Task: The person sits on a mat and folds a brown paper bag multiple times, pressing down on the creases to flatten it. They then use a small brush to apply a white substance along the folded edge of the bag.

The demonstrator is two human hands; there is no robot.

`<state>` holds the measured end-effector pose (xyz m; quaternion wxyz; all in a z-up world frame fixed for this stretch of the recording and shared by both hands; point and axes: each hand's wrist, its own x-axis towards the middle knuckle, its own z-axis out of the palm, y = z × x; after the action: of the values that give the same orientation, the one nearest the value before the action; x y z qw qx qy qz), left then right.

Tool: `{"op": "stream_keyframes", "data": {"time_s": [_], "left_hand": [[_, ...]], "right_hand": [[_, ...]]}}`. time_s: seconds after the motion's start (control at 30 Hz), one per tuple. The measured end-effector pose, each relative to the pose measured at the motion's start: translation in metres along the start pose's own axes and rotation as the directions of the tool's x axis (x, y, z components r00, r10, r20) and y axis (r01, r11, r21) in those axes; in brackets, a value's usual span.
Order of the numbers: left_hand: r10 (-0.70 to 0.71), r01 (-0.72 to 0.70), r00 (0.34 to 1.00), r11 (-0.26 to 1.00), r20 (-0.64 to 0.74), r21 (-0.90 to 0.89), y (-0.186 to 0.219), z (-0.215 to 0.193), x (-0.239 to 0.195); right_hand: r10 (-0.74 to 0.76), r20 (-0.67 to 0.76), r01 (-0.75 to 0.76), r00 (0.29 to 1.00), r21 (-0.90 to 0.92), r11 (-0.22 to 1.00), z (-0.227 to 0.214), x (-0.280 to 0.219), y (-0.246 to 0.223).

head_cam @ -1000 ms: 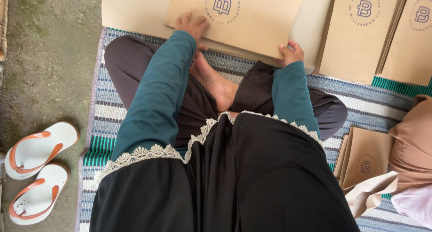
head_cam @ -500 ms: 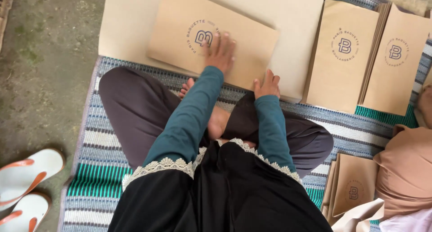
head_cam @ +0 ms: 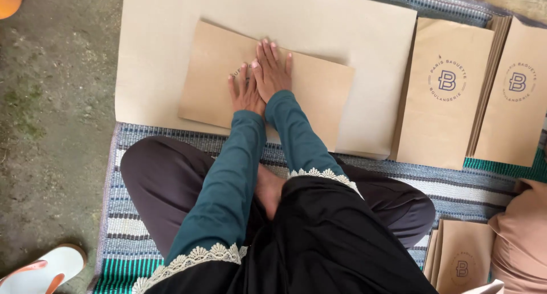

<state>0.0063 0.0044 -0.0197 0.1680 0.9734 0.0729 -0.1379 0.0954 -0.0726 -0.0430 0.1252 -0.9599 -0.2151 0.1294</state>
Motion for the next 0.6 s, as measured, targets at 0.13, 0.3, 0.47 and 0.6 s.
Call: {"op": "stream_keyframes", "data": {"time_s": [0.13, 0.3, 0.47, 0.6], "left_hand": [[-0.031, 0.030, 0.999, 0.999, -0.040, -0.029, 0.004, 0.001, -0.003], [-0.046, 0.039, 0.992, 0.997, -0.114, -0.063, 0.000, 0.010, 0.000], [-0.042, 0.036, 0.995, 0.997, -0.091, -0.064, -0.002, 0.007, 0.000], [-0.046, 0.039, 0.993, 0.998, -0.113, -0.058, 0.002, 0.005, -0.001]], "right_hand": [[0.056, 0.057, -0.053, 0.997, -0.053, 0.997, -0.014, -0.016, 0.010], [0.170, 0.083, -0.161, 0.982, -0.100, 0.982, -0.044, -0.051, 0.040], [0.341, 0.072, -0.323, 0.937, -0.186, 0.928, -0.070, -0.081, 0.077], [0.419, -0.071, -0.425, 0.905, -0.151, 0.892, -0.058, -0.105, 0.115]]}}
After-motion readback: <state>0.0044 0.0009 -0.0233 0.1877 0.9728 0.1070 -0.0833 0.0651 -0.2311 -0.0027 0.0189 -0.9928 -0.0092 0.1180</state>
